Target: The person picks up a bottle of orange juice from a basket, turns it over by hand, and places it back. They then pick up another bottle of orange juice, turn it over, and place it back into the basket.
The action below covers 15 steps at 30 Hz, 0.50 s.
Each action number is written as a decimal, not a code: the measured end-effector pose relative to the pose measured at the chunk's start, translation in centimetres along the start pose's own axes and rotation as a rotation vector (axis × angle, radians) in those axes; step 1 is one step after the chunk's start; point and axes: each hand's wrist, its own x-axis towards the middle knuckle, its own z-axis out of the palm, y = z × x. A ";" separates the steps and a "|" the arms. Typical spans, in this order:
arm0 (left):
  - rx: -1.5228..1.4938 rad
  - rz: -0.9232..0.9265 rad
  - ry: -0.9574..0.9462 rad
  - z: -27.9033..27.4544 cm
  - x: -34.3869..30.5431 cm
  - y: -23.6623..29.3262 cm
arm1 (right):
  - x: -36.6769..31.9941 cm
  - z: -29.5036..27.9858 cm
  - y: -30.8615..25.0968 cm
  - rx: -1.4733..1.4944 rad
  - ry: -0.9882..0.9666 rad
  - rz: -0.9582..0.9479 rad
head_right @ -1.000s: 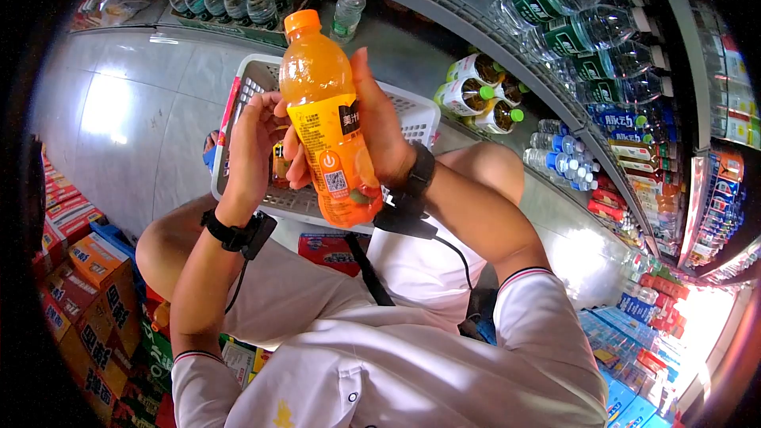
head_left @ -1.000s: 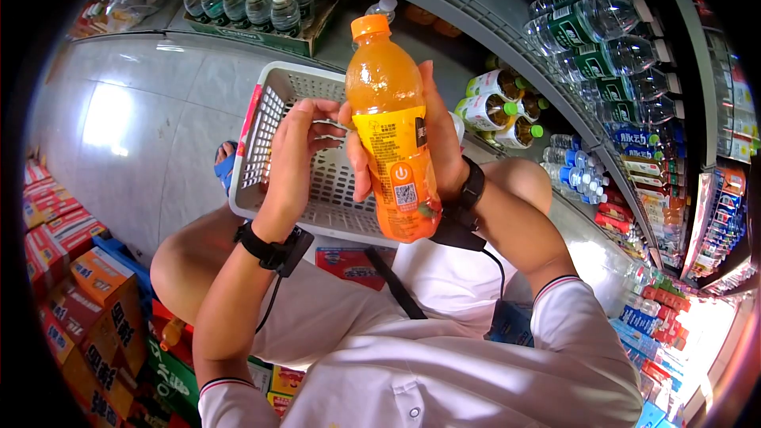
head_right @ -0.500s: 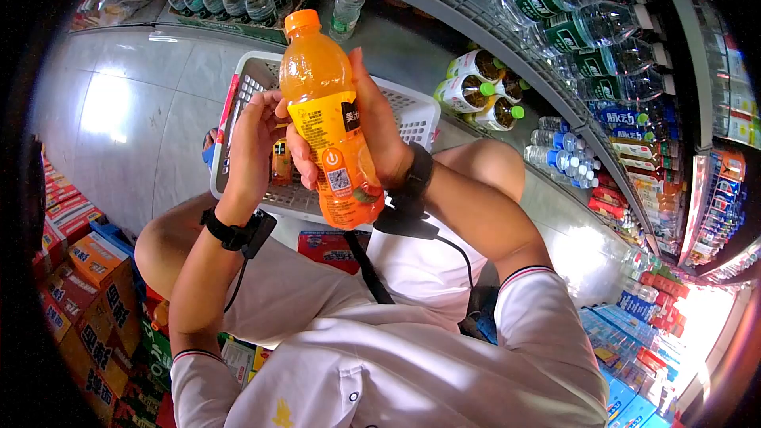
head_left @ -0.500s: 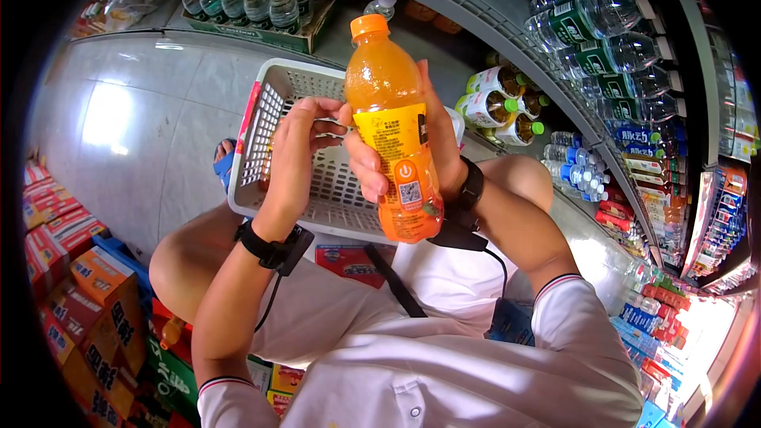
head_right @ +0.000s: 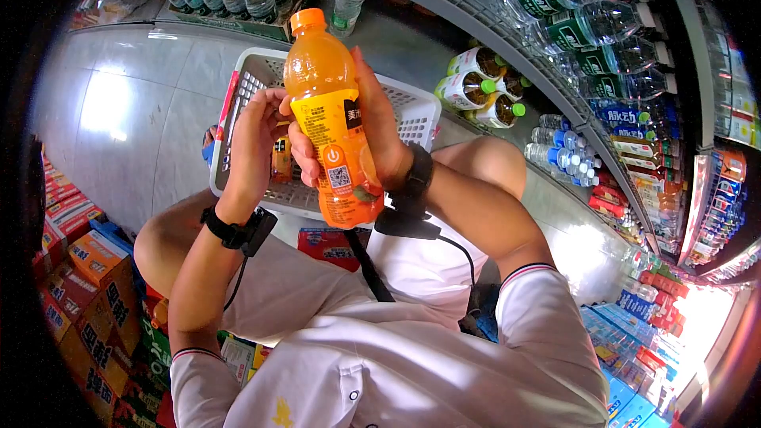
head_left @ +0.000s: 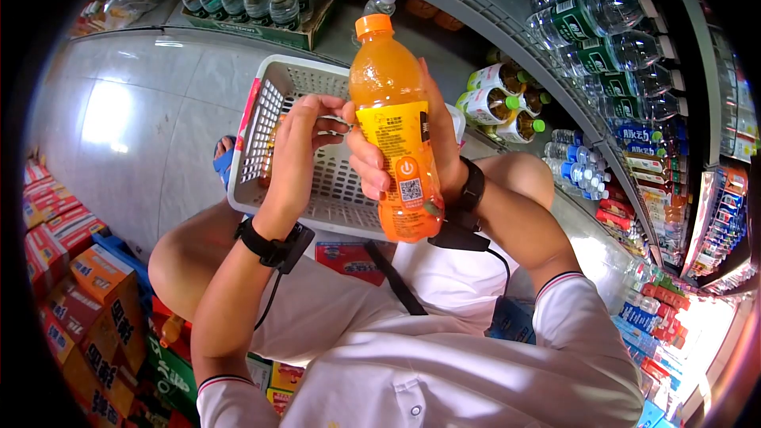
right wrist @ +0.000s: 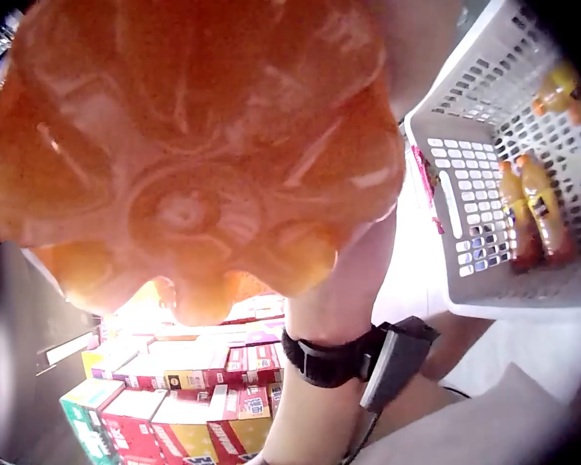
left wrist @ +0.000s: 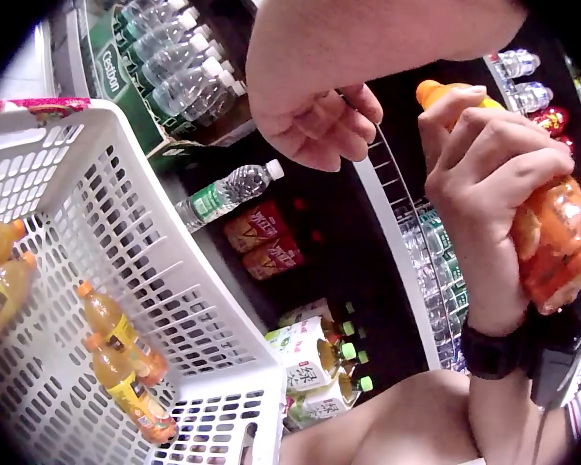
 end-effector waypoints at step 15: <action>0.010 0.003 0.021 0.3 -0.3 0.6 | 0.7 -0.4 -0.1 -0.178 0.135 -0.028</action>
